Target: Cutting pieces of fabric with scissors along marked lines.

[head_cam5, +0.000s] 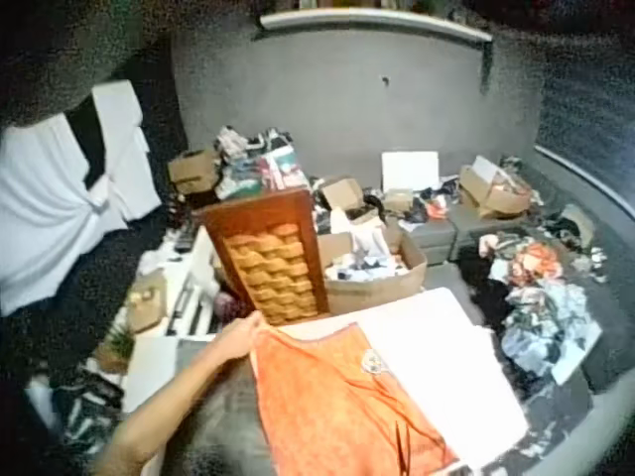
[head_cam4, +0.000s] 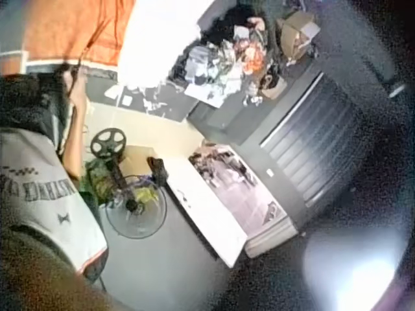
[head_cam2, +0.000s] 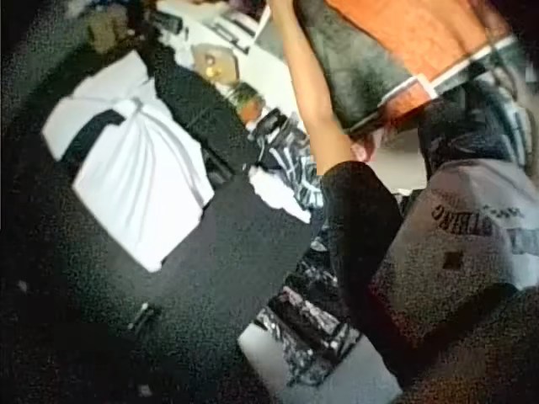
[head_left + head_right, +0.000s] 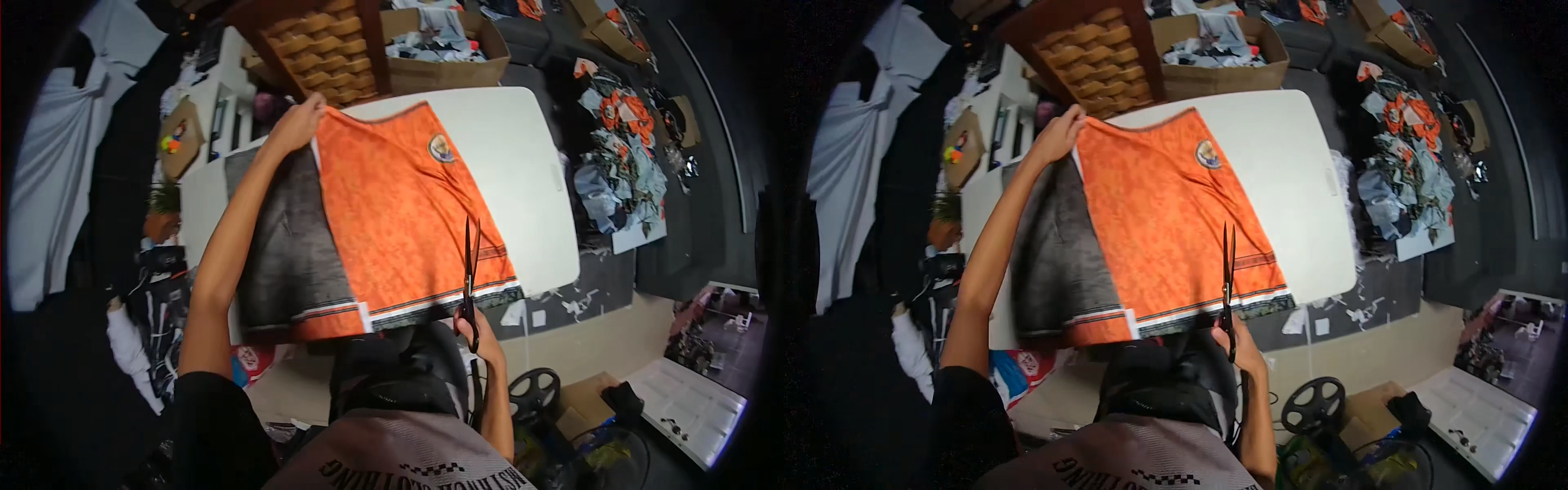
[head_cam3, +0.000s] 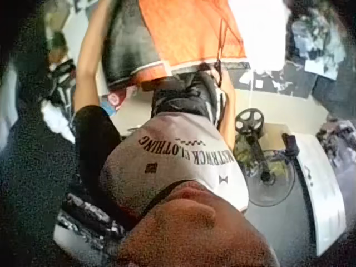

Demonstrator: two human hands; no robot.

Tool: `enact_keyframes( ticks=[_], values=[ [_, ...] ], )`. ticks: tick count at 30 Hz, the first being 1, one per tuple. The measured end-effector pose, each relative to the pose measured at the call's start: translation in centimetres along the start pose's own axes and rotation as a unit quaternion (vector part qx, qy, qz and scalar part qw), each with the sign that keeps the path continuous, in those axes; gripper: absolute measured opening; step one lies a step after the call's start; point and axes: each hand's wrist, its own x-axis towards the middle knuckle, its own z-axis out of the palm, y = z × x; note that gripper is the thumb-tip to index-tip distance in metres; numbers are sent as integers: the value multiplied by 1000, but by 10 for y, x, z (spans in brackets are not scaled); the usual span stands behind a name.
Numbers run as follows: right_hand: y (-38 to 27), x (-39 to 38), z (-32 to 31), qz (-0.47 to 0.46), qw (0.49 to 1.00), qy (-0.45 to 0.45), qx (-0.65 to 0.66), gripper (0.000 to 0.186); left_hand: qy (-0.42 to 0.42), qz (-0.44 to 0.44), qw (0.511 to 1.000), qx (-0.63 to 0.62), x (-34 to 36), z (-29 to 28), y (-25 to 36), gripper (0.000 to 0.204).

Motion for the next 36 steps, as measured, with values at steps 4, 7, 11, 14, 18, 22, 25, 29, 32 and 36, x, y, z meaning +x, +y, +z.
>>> enact_keyframes(
  ticks=[4,7,11,14,18,22,25,29,32,36],
  values=[
    [-7,-2,52,-54,996,-76,1,20,-54,95,992,-59,-43,-91,105,13],
    [-31,-12,104,-163,982,-80,-54,24,-51,108,989,-88,-78,-146,165,11],
    [-73,-34,154,-135,977,-162,-45,38,-46,143,979,-136,-122,-191,221,8],
    [-94,-46,182,-170,967,-188,-30,43,-28,160,975,-153,-152,-209,250,7],
    [-98,-52,201,-191,972,-128,-39,47,-31,162,973,-160,-176,-225,274,5],
    [-88,-49,204,-187,976,-107,-41,47,-33,168,969,-180,-184,-227,284,5],
    [-85,-39,194,-173,979,-101,-41,46,-35,175,963,-202,-178,-221,290,5],
    [-97,-13,179,-235,965,-97,-62,52,-51,134,962,-232,-169,-217,293,6],
    [-111,0,174,-247,962,-101,-66,55,-46,124,963,-236,-165,-216,294,6],
    [-123,3,178,-265,954,-117,-72,58,-29,101,968,-226,-170,-219,295,7]
  ],
)
